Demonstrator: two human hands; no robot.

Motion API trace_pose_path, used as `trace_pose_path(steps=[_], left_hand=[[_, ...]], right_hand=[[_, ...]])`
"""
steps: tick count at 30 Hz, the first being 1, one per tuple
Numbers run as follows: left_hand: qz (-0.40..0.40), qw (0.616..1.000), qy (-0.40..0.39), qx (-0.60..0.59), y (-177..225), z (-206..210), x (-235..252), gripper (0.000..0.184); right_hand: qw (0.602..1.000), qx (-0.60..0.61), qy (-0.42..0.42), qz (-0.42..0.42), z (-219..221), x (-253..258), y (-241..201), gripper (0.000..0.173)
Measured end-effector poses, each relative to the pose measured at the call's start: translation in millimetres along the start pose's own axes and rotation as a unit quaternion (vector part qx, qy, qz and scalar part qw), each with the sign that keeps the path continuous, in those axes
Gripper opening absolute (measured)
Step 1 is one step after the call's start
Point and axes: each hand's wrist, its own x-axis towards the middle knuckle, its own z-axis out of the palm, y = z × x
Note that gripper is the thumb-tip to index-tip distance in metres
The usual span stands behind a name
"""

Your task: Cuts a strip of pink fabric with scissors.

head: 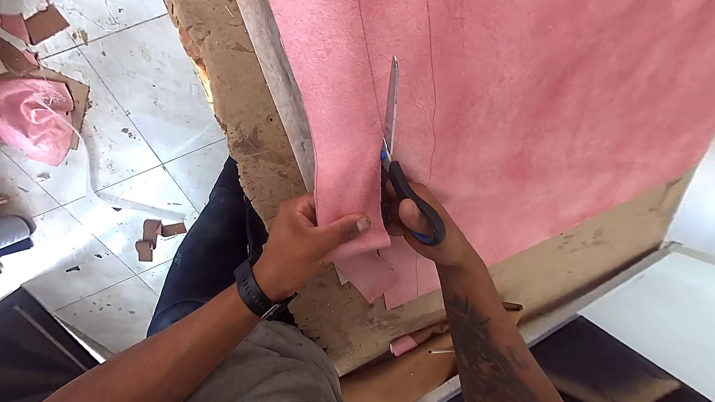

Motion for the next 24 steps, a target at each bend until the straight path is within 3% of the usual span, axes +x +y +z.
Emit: trace_pose_path(steps=[6,12,17,21,24], left_hand=[[-0.002,1.000,-0.002,-0.005,1.2,-2.2,0.9,0.023],[-0.006,1.000,0.000,-0.006,-0.8,-5.8,0.8,0.023],[-0.009,1.000,0.000,-0.016,-2.7,-8.8,0.6,0.024],[-0.017,0.997,-0.033,0.064,6.2,-20.1,7.8,0.025],[0.019,0.989,-0.020,0.144,46.6,-29.8,17.4,0.041]], right_hand=[[1.000,-0.002,0.017,0.001,3.0,2.3,2.0,0.057],[0.999,0.005,0.039,-0.032,8.6,9.3,0.1,0.043],[0.997,-0.004,0.082,-0.009,16.6,11.5,0.3,0.041],[0.995,-0.021,0.098,0.004,18.7,11.1,-0.9,0.041],[0.998,0.013,0.067,0.004,13.5,10.4,0.4,0.044]])
